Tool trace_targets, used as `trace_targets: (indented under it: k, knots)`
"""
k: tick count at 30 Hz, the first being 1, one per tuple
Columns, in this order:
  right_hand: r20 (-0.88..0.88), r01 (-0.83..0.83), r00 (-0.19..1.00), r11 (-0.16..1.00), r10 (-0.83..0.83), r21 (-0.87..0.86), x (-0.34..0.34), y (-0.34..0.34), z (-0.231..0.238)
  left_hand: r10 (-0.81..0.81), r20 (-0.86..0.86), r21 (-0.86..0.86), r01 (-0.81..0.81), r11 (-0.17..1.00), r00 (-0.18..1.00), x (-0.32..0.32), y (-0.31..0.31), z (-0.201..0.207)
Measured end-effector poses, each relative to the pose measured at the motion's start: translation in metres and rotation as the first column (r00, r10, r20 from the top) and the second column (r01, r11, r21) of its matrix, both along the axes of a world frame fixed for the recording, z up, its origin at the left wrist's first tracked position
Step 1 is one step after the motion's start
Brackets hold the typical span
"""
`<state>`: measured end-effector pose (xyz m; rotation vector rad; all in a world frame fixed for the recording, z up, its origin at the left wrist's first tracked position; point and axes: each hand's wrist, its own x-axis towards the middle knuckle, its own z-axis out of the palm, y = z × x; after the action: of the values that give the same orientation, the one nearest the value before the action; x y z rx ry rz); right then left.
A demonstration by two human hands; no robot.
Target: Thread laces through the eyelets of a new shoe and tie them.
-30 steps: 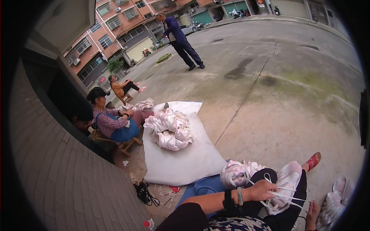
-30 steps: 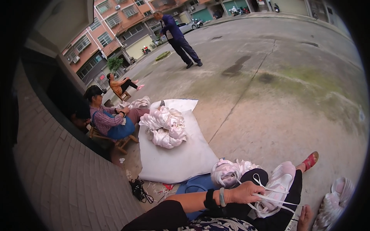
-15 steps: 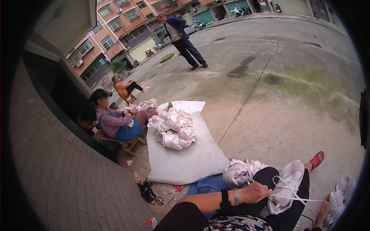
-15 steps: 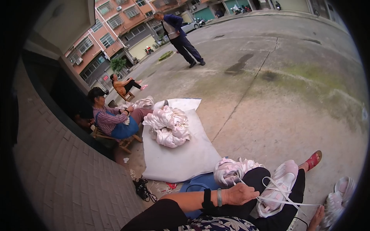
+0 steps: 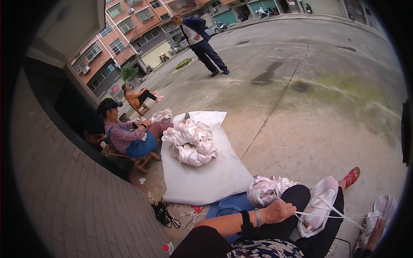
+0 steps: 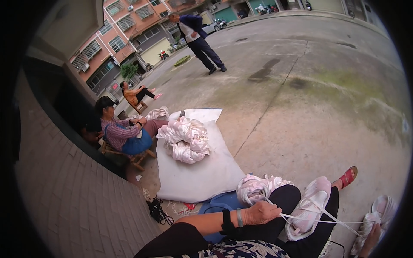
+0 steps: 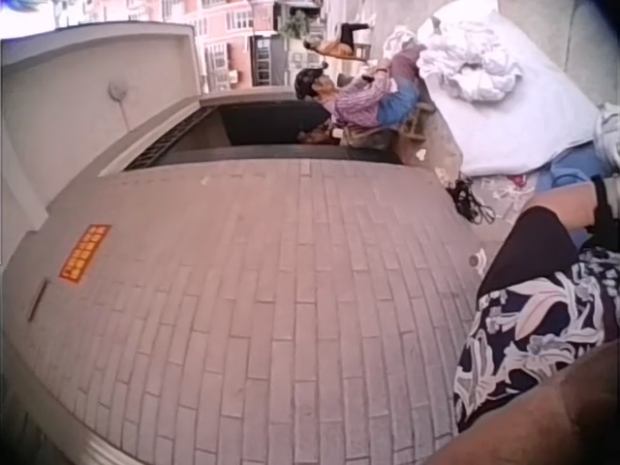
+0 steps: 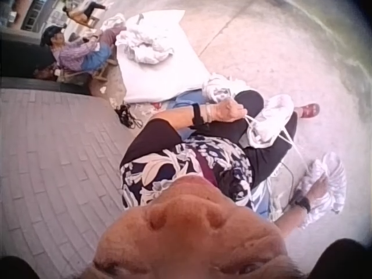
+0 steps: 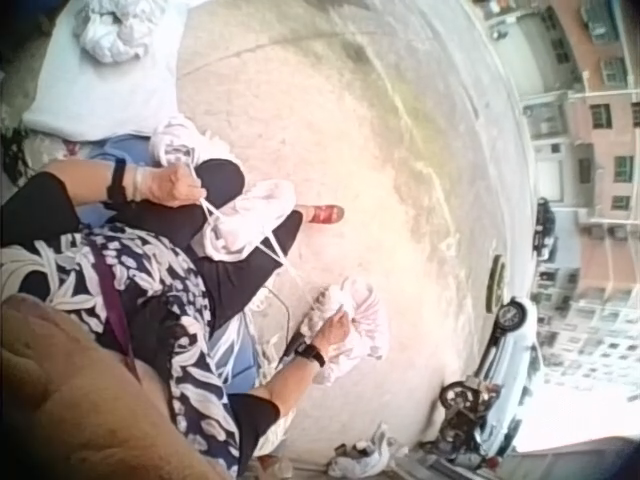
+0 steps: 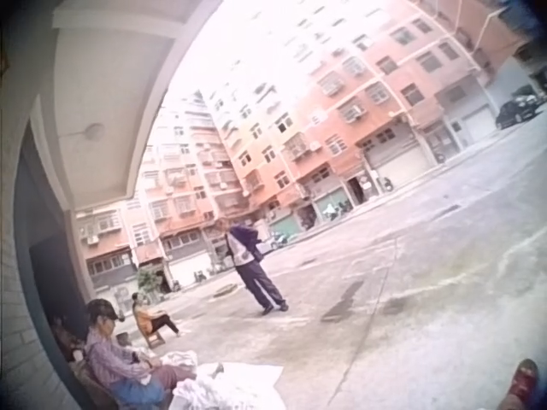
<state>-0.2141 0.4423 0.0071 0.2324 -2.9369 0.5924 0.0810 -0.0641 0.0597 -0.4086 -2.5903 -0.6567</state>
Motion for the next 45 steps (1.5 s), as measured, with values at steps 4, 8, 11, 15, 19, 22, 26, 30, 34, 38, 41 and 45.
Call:
trace_targets:
  k: [4, 8, 11, 15, 19, 22, 26, 30, 34, 38, 41, 45]
  knots:
    - [-0.092, -0.413, 0.898, 0.897, 0.43, 0.159, 0.053, -0.093, -0.062, -0.009, 0.062, -0.033, 0.011, 0.999, 0.998, 0.007, 0.005, -0.009]
    - [-0.092, -0.67, 0.634, 0.486, 0.768, -0.561, 0.141, -0.254, 0.052, -0.053, 0.039, -0.099, 0.056, 0.994, 0.998, -0.011, 0.023, -0.005]
    - [-0.093, -0.712, 0.486, 0.333, 0.869, -0.618, 0.167, -0.296, 0.076, -0.117, 0.05, -0.054, 0.12, 0.991, 0.992, -0.027, 0.035, -0.011]
    - [0.044, -0.636, 0.451, 0.355, 0.891, -0.686, 0.172, -0.303, 0.069, -0.036, -0.011, 0.015, 0.036, 0.999, 0.999, -0.036, 0.047, -0.016]
    - [0.154, -0.593, 0.461, 0.432, 0.874, -0.679, 0.172, -0.303, 0.058, -0.016, 0.098, 0.015, 0.015, 1.0, 0.995, -0.033, 0.047, -0.029]
    - [0.294, -0.495, 0.389, 0.467, 0.873, -0.733, 0.171, -0.302, 0.063, -0.08, 0.132, 0.024, 0.077, 0.997, 0.988, -0.035, 0.043, -0.028]
    - [0.339, -0.527, 0.344, 0.479, 0.876, -0.702, 0.167, -0.296, 0.06, -0.164, 0.171, 0.018, 0.163, 0.986, 0.972, -0.034, 0.04, -0.027]
    - [0.378, -0.434, 0.373, 0.519, 0.848, -0.737, 0.169, -0.292, 0.047, -0.185, 0.213, -0.134, 0.216, 0.967, 0.959, -0.036, 0.041, -0.031]
    - [0.221, -0.502, 0.5, 0.488, 0.837, -0.713, 0.171, -0.289, 0.023, -0.171, 0.153, 0.021, 0.17, 0.985, 0.973, -0.038, 0.044, -0.024]
    - [0.319, -0.396, 0.489, 0.532, 0.812, -0.748, 0.178, -0.295, 0.03, -0.154, 0.086, 0.059, 0.149, 0.987, 0.984, -0.035, 0.04, -0.028]
    - [0.287, -0.334, 0.495, 0.484, 0.82, -0.809, 0.182, -0.298, 0.038, -0.152, 0.151, 0.017, 0.151, 0.988, 0.977, -0.034, 0.037, -0.026]
    - [0.304, -0.354, 0.458, 0.485, 0.835, -0.8, 0.179, -0.298, 0.047, -0.161, 0.148, -0.016, 0.165, 0.986, 0.976, -0.035, 0.033, -0.03]
